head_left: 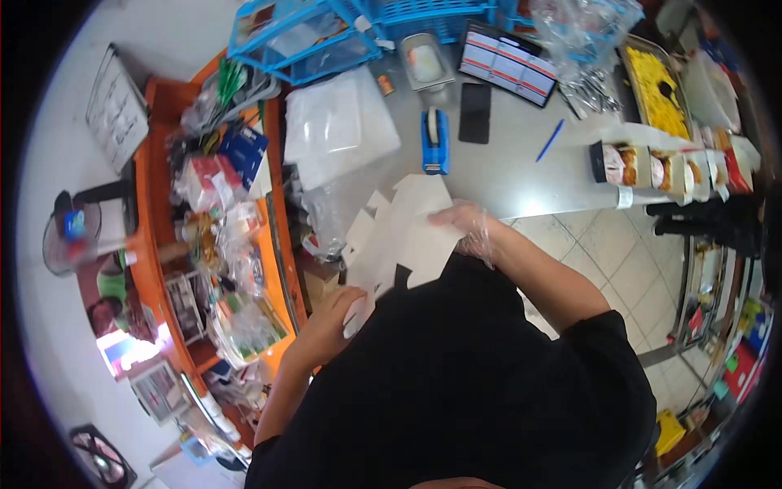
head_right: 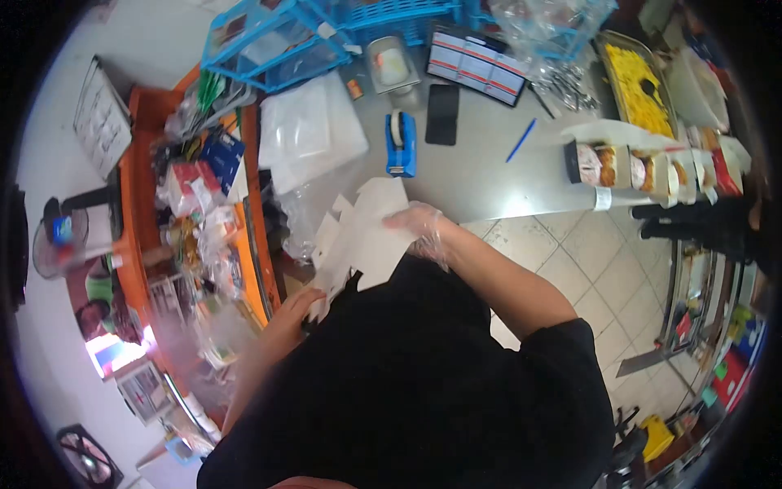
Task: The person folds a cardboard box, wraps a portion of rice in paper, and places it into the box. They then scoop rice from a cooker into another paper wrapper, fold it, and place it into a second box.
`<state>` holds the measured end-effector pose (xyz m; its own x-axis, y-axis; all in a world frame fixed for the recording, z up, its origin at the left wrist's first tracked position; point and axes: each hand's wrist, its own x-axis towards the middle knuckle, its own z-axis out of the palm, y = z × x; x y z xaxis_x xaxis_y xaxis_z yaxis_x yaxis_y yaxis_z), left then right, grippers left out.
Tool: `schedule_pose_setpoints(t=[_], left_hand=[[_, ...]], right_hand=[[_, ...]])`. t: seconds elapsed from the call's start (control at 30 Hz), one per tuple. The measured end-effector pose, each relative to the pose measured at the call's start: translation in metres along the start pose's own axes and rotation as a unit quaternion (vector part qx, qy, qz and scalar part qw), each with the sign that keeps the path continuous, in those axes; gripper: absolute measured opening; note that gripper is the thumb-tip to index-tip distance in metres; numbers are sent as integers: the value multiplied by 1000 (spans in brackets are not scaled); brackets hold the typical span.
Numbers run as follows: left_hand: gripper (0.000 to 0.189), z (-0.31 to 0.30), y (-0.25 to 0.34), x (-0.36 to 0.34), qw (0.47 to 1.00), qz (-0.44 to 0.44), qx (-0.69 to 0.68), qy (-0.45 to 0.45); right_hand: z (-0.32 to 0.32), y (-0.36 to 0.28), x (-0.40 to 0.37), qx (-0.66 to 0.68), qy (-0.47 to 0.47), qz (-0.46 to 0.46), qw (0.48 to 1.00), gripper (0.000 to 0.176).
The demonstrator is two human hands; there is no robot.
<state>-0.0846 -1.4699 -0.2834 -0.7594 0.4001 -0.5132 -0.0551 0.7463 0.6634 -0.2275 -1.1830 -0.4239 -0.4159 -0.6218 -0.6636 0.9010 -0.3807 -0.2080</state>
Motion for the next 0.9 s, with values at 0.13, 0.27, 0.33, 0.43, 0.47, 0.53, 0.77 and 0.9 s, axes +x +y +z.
schedule_pose_setpoints(t=[0.13,0.27,0.33,0.43,0.47,0.53,0.77,0.9], left_hand=[[45,26,1,8,981,-12,129,147],[24,25,-6,14,969,-19,100,224],[18,14,-12,14,974,-46,-8,220],[23,-15,-40,31,965,-186,-150,-108],[23,-14,-60,43,964,-188,-157,-106],[19,-13,-97,65,900,-171,-327,-230],[40,-9,-157,83,964,-130,-121,-200],[62,-34,-193,82,876,-257,-397,98]], right_hand=[[4,-4,2,40,-6,8,999,40],[10,-11,-17,-40,1,2,999,43],[12,-24,-27,-96,11,0,995,44],[13,-32,-33,-166,8,26,986,48],[10,-30,-28,-178,-9,28,984,49],[16,-27,-22,-187,-25,33,981,50],[60,-19,-1,-226,-13,-34,974,48],[88,-17,13,-219,31,-138,965,46]])
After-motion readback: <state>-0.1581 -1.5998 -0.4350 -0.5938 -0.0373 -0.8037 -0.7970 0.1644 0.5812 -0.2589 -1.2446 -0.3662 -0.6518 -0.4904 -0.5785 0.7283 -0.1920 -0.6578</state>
